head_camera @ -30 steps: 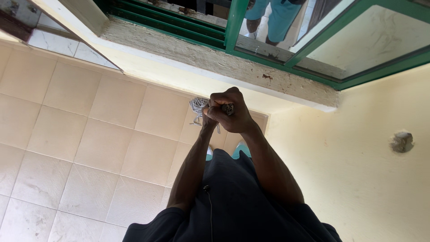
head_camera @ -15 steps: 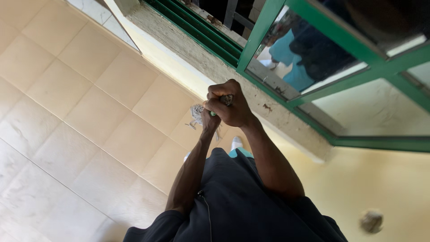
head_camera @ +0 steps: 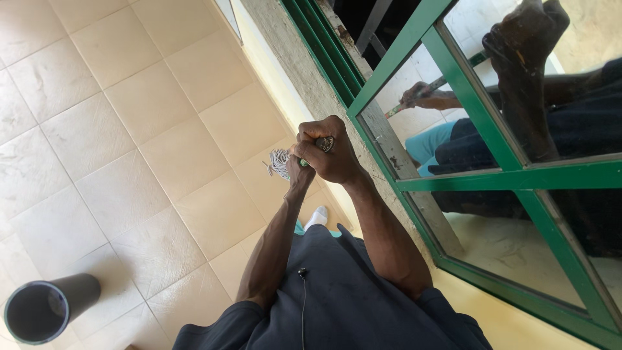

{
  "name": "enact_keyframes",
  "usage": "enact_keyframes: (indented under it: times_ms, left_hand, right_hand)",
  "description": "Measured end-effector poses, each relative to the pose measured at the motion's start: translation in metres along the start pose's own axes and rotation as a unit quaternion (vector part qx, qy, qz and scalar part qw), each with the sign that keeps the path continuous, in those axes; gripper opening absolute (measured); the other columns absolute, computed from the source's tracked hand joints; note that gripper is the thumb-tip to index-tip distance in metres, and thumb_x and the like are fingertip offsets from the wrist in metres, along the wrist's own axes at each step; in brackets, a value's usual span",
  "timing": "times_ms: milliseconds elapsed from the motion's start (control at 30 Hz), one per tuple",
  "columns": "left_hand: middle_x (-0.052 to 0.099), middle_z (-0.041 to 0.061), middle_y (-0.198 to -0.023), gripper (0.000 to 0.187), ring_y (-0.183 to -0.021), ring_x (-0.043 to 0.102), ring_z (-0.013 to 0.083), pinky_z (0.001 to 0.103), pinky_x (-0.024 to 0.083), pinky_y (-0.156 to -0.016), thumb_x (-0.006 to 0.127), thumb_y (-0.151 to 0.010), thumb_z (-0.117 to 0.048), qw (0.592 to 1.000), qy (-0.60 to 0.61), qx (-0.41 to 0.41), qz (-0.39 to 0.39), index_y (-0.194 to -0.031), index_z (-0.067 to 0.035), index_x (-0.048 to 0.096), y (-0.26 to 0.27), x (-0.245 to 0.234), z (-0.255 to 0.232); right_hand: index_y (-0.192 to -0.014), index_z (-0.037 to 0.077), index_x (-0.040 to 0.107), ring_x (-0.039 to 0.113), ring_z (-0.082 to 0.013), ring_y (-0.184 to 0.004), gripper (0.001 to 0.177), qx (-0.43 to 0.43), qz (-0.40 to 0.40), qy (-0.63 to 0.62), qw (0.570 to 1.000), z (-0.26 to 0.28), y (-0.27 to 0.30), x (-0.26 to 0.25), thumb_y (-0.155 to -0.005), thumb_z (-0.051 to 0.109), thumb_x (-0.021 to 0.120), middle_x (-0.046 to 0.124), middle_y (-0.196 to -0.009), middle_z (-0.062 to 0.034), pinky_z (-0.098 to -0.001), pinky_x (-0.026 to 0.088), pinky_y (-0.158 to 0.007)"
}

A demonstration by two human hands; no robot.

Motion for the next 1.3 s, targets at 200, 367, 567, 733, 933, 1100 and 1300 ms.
enact_keyframes:
  times_ms: [200,367,567,733,933,1100,1300]
  left_hand:
    - [0.073,0.021,-0.098,0.04,-0.092,0.072,0.0374,0.048,0.053,-0.077,0.07,-0.088,-0.038,0.999,0.045,-0.014,0.008,-0.111,-0.005,0.066,0.005,-0.004,-0.008]
    - [0.074,0.019,-0.092,0.039,-0.086,0.072,0.0337,0.047,0.053,-0.072,0.072,-0.082,-0.033,0.998,0.064,0.013,-0.006,-0.106,-0.002,0.067,0.0,0.0,0.006]
    - [0.069,0.019,-0.071,0.031,-0.07,0.074,0.0341,0.047,0.054,-0.069,0.079,-0.076,-0.029,0.997,0.022,-0.059,0.039,-0.075,0.001,0.072,0.002,0.012,0.033]
    - [0.069,0.022,-0.068,0.032,-0.067,0.067,0.0392,0.05,0.05,-0.06,0.082,-0.069,-0.028,0.998,0.0,0.048,-0.044,-0.07,0.002,0.07,-0.011,0.017,0.038]
    - [0.067,0.019,-0.067,0.036,-0.059,0.064,0.0349,0.048,0.049,-0.058,0.074,-0.078,-0.035,0.996,0.018,0.085,-0.01,-0.073,0.0,0.067,-0.045,0.019,0.048]
    - [0.067,0.018,-0.065,0.036,-0.06,0.065,0.0358,0.048,0.049,-0.058,0.074,-0.077,-0.034,0.998,-0.002,0.066,-0.01,-0.071,0.0,0.066,-0.053,0.03,0.046]
    - [0.068,0.022,-0.07,0.032,-0.067,0.07,0.0387,0.049,0.054,-0.062,0.077,-0.078,-0.029,0.994,0.05,0.049,-0.081,-0.073,0.001,0.069,-0.022,0.035,0.031]
  right_hand:
    - [-0.062,0.008,0.037,0.036,-0.0051,-0.049,0.033,0.003,0.006,0.023,1.0,-0.003,-0.002,-0.001,-0.083,0.0,0.063,0.039,-0.052,0.0001,-0.0271,0.031,-0.047]
    - [-0.061,0.007,0.043,0.043,-0.0036,-0.047,0.03,-0.004,-0.039,-0.046,0.998,0.0,0.002,0.005,-0.085,0.001,0.06,0.045,-0.052,0.0002,-0.0252,0.035,-0.044]
    - [-0.06,0.005,0.045,0.042,-0.0035,-0.049,0.032,0.025,-0.061,-0.027,0.997,0.006,0.012,0.012,-0.089,0.002,0.058,0.045,-0.053,0.0003,-0.0257,0.034,-0.046]
    - [-0.062,0.005,0.04,0.034,-0.0068,-0.049,0.033,0.008,-0.03,-0.006,0.999,0.007,0.012,0.016,-0.088,0.003,0.06,0.039,-0.054,-0.0016,-0.028,0.027,-0.049]
    - [-0.063,0.006,0.039,0.034,-0.0076,-0.048,0.032,-0.045,0.04,0.017,0.998,-0.002,0.0,0.014,-0.084,0.008,0.063,0.038,-0.053,-0.002,-0.0291,0.027,-0.048]
    - [-0.06,0.006,0.038,0.032,-0.0077,-0.046,0.032,-0.033,0.037,0.035,0.998,-0.015,-0.007,0.004,-0.083,0.007,0.06,0.036,-0.051,-0.0013,-0.0291,0.025,-0.046]
    - [-0.062,0.006,0.042,0.035,-0.0058,-0.05,0.028,-0.015,0.041,0.002,0.999,-0.008,-0.009,-0.003,-0.085,0.001,0.056,0.043,-0.054,-0.0012,-0.0273,0.029,-0.046]
Point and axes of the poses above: each hand's wrist, its own y-axis away from the middle knuckle, its own x-axis out of the palm, z = x × y, the point moved 2 cm from there along -y, towards the middle knuckle
